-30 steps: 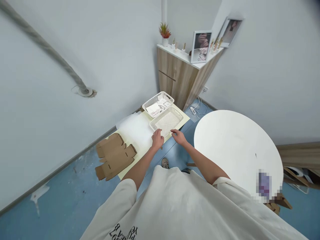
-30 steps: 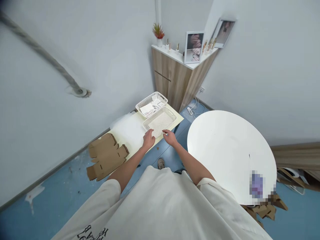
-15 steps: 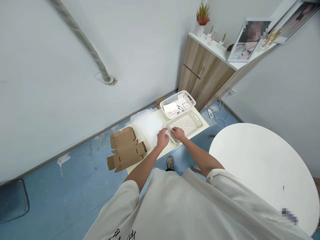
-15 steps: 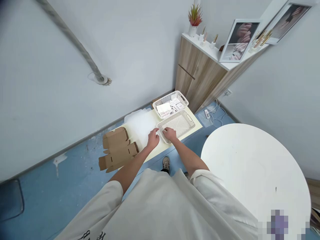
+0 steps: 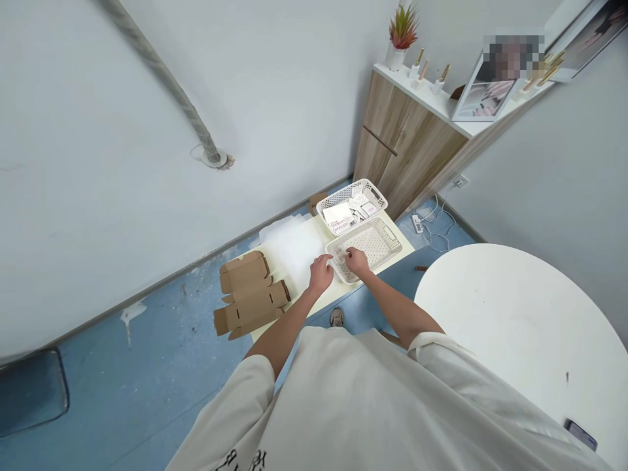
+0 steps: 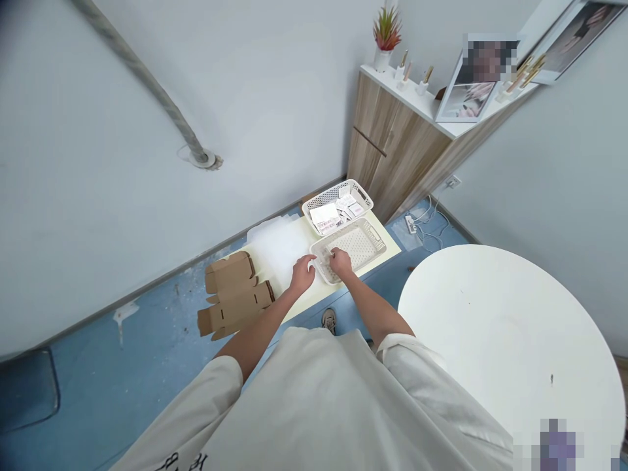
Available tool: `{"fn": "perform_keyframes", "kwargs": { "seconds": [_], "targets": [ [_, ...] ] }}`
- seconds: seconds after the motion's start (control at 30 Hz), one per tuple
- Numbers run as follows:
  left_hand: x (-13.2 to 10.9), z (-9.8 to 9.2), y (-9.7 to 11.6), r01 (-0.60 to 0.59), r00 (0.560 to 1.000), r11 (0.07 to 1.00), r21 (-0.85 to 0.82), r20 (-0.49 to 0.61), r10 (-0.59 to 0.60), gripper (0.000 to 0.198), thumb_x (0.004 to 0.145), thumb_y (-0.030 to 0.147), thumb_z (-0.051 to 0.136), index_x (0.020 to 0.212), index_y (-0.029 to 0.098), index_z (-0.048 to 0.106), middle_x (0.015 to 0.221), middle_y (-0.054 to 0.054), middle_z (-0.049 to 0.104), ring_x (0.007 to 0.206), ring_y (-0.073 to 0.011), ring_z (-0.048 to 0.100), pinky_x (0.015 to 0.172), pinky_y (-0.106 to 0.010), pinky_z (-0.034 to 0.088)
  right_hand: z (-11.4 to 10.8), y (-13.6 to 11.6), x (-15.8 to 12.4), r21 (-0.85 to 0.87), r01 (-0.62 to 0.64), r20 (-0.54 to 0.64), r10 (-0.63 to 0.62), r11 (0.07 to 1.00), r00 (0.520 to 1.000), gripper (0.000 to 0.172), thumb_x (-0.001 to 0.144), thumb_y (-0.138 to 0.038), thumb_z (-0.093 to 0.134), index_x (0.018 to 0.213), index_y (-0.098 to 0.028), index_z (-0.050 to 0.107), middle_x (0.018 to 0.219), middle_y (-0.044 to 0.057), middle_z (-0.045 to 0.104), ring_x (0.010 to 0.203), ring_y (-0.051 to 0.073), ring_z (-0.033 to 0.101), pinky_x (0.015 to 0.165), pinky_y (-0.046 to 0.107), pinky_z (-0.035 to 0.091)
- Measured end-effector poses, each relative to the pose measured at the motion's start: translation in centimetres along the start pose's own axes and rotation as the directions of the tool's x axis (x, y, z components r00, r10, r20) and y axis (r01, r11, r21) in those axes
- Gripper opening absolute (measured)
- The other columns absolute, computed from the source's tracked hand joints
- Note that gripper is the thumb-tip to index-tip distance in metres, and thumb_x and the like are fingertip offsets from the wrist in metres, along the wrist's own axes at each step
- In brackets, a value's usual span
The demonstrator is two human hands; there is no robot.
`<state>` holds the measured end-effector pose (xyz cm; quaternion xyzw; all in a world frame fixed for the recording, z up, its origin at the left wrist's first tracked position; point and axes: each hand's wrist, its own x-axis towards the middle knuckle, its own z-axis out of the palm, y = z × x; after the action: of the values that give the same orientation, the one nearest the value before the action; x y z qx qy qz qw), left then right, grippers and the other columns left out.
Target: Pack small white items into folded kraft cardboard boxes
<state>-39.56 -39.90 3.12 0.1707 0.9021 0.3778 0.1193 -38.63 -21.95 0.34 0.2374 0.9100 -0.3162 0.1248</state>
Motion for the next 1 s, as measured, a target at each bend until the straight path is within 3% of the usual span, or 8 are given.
{"fn": "perform_keyframes", "kwargs": {
  "seconds": [0.1, 0.23, 0.33, 0.47, 0.67, 0.87, 1.0],
  "targets": [
    [0.4, 0.1, 1.1, -0.023, 1.000, 1.000, -0.005, 0.014, 0.023, 0.046, 0.084, 0.004, 0.044, 0.121, 0.024, 0.060, 0.129, -0.006, 0.063, 0.123, -0.0250, 0.056, 0.106, -0.044, 0.043, -1.1, 0.7, -0.7, 0.075, 0.014, -0.083, -0.008, 0.997, 0.996, 0.033, 0.091, -0.022, 0.052, 0.120, -0.020, 0.068, 0.105, 0.008, 0.074, 0.103, 0.023, 0.066, 0.088, 0.029, 0.047],
    [1.6, 1.7, 4.0, -0.118, 0.992, 0.991, -0.066, 0.045, 0.121, 0.045, 0.086, 0.005, 0.044, 0.125, 0.023, 0.058, 0.129, -0.007, 0.062, 0.123, -0.0232, 0.056, 0.108, -0.042, 0.042, -4.4, 3.1, -3.2, 0.222, 0.003, -0.206, 0.043, 0.975, 0.978, 0.032, 0.090, -0.025, 0.053, 0.118, -0.021, 0.069, 0.103, 0.006, 0.075, 0.098, 0.020, 0.068, 0.091, 0.030, 0.050],
    [2.4, 4.8, 7.3, -0.187, 0.976, 0.972, -0.145, 0.087, 0.201, 0.043, 0.088, 0.009, 0.046, 0.128, 0.022, 0.056, 0.129, -0.008, 0.060, 0.115, -0.0213, 0.061, 0.106, -0.039, 0.045, -7.6, 6.6, -6.5, 0.325, -0.034, -0.302, 0.138, 0.945, 0.943, 0.031, 0.089, -0.028, 0.056, 0.115, -0.020, 0.070, 0.104, 0.005, 0.075, 0.096, 0.019, 0.069, 0.092, 0.030, 0.051],
    [1.5, 11.1, 12.3, -0.230, 0.941, 0.948, -0.218, 0.199, 0.274, 0.043, 0.089, 0.014, 0.051, 0.131, 0.019, 0.056, 0.131, -0.012, 0.058, 0.104, -0.0207, 0.065, 0.102, -0.037, 0.048, -10.8, 13.3, -12.6, 0.484, -0.092, -0.362, 0.295, 0.870, 0.884, 0.029, 0.086, -0.030, 0.058, 0.110, -0.020, 0.071, 0.101, 0.004, 0.076, 0.092, 0.019, 0.070, 0.087, 0.031, 0.054],
    [-4.1, 21.6, 19.3, -0.116, 0.822, 0.942, -0.316, 0.502, 0.269, 0.028, 0.090, 0.021, 0.057, 0.118, 0.017, 0.064, 0.102, -0.008, 0.072, 0.086, -0.0185, 0.070, 0.084, -0.032, 0.055, -11.8, 24.0, -22.9, 0.663, -0.150, -0.377, 0.500, 0.733, 0.780, 0.026, 0.084, -0.029, 0.058, 0.105, -0.019, 0.070, 0.096, 0.004, 0.076, 0.088, 0.018, 0.071, 0.084, 0.031, 0.056],
    [-11.1, 29.2, 23.9, -0.115, 0.730, 0.960, -0.255, 0.634, 0.256, 0.006, 0.086, 0.022, 0.062, 0.092, 0.021, 0.063, 0.082, 0.001, 0.070, 0.076, -0.0155, 0.070, 0.081, -0.031, 0.055, -10.4, 33.0, -30.9, 0.633, -0.334, -0.396, 0.663, 0.698, 0.635, 0.029, 0.085, -0.028, 0.055, 0.106, -0.022, 0.072, 0.115, 0.005, 0.071, 0.093, 0.018, 0.068, 0.093, 0.034, 0.053],
    [-14.8, 33.2, 25.5, -0.224, 0.662, 0.950, -0.219, 0.681, 0.313, 0.008, 0.087, 0.019, 0.061, 0.094, 0.022, 0.063, 0.094, -0.002, 0.070, 0.086, -0.0172, 0.068, 0.085, -0.034, 0.055, -9.4, 37.9, -33.8, 0.712, -0.355, -0.293, 0.716, 0.606, 0.634, 0.037, 0.090, -0.030, 0.044, 0.115, -0.023, 0.070, 0.117, 0.004, 0.070, 0.096, 0.017, 0.069, 0.092, 0.033, 0.054]
  ]
}}
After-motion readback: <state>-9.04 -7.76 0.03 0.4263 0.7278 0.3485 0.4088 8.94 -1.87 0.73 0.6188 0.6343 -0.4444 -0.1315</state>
